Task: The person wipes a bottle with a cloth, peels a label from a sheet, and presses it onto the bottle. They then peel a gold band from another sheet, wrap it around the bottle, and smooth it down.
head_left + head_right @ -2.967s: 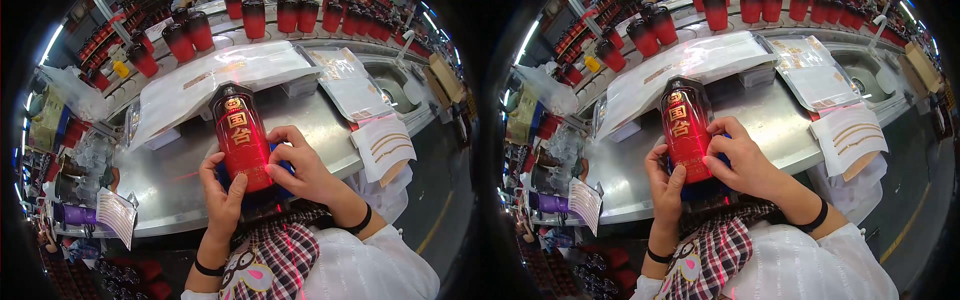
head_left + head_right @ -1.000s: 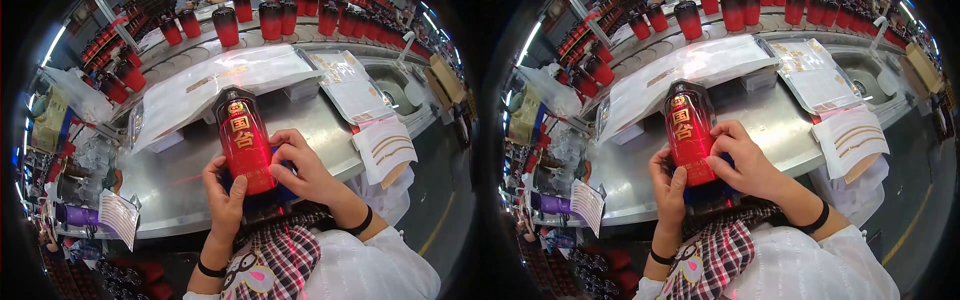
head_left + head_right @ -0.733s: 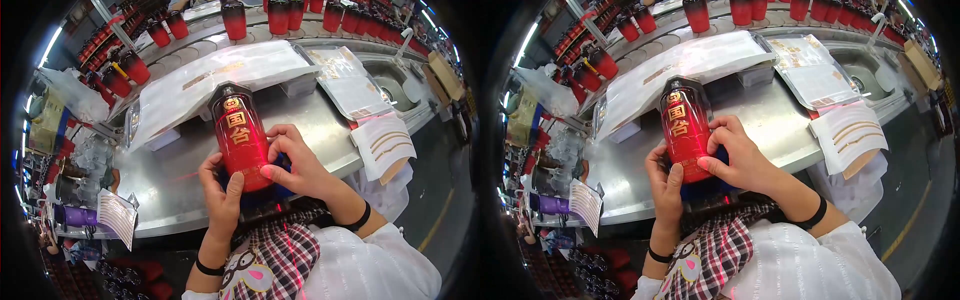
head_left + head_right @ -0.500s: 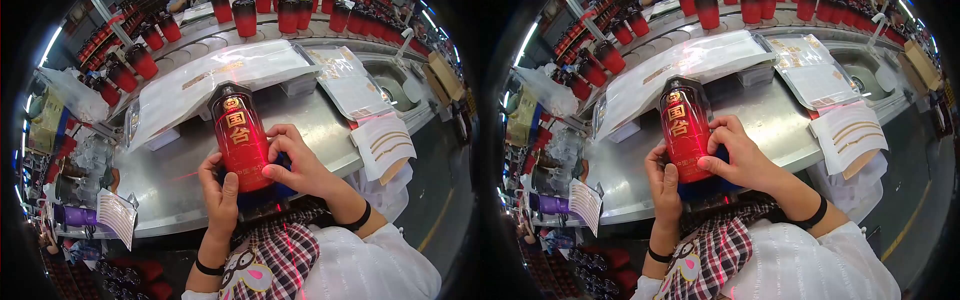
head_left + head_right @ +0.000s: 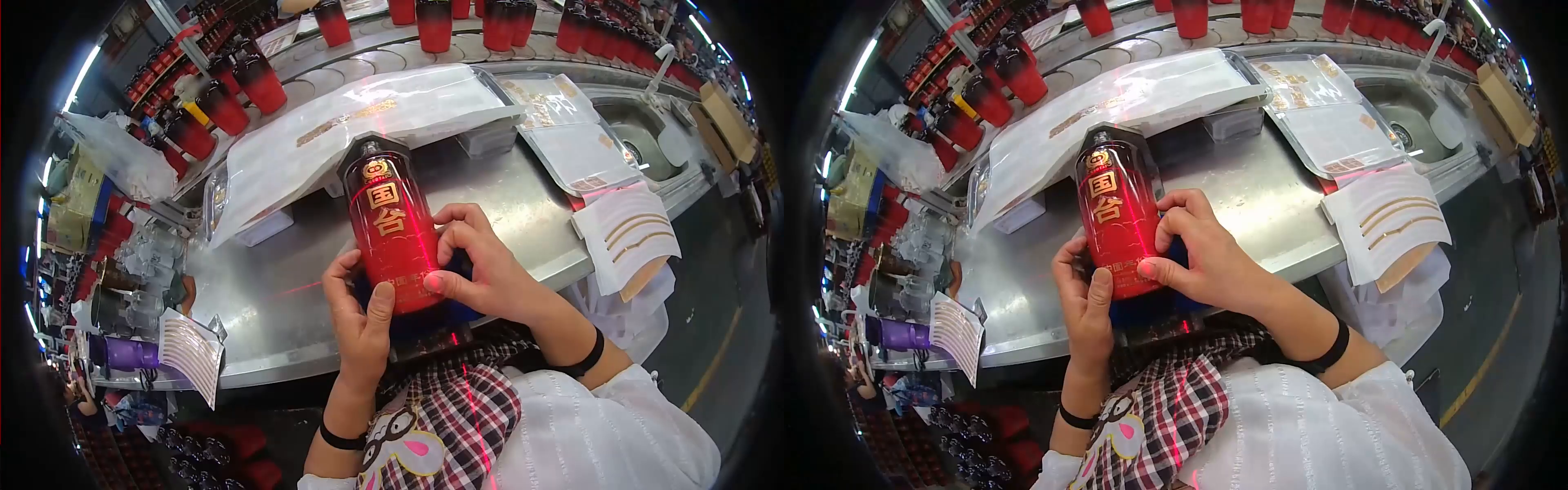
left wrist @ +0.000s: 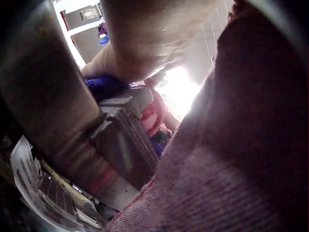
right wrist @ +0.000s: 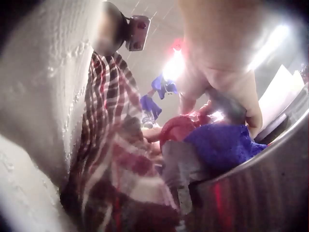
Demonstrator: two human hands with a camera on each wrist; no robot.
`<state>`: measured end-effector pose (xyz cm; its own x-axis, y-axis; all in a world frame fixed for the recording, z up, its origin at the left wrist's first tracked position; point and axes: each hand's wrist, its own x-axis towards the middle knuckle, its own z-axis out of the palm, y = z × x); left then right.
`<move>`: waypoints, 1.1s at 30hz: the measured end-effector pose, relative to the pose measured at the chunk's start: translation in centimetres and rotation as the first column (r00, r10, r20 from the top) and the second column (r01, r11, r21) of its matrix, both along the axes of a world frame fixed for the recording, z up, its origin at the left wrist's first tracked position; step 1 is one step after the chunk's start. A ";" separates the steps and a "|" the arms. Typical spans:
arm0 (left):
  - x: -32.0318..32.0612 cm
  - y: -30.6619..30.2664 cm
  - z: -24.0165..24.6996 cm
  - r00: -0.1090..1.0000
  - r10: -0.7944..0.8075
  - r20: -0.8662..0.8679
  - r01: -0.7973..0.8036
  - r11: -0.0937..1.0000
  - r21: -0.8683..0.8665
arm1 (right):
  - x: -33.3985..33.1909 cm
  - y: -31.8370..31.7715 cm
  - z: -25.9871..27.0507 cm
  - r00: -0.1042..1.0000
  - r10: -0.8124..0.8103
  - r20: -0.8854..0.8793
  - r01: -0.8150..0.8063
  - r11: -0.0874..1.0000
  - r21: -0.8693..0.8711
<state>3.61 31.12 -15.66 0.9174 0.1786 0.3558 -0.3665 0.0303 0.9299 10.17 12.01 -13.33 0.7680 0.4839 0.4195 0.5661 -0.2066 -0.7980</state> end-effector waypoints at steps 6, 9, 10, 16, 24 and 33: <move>-0.1 0.0 0.3 1.000 0.006 -0.017 -0.006 1.000 0.025 | 0.0 0.1 0.0 1.000 -0.001 -0.004 0.001 1.000 0.007; -0.1 0.1 0.1 1.000 0.005 -0.016 -0.005 1.000 0.030 | 0.1 0.1 0.0 1.000 -0.002 -0.006 0.002 1.000 0.013; 0.0 0.1 0.0 1.000 0.004 -0.012 -0.003 1.000 0.030 | 0.1 0.1 0.0 1.000 -0.002 -0.011 0.002 1.000 0.010; -0.1 0.0 0.1 1.000 0.009 -0.012 -0.009 1.000 0.029 | 0.0 0.1 0.1 1.000 -0.004 -0.009 0.004 1.000 0.006; 0.0 -0.1 0.4 1.000 -0.003 -0.019 0.003 1.000 -0.005 | 0.0 0.1 0.1 1.000 -0.003 0.011 0.003 1.000 -0.001; -0.1 -0.1 0.2 0.997 0.062 -0.036 -0.060 0.997 0.051 | -1.2 -0.6 3.2 0.982 -0.191 0.003 0.188 0.967 0.172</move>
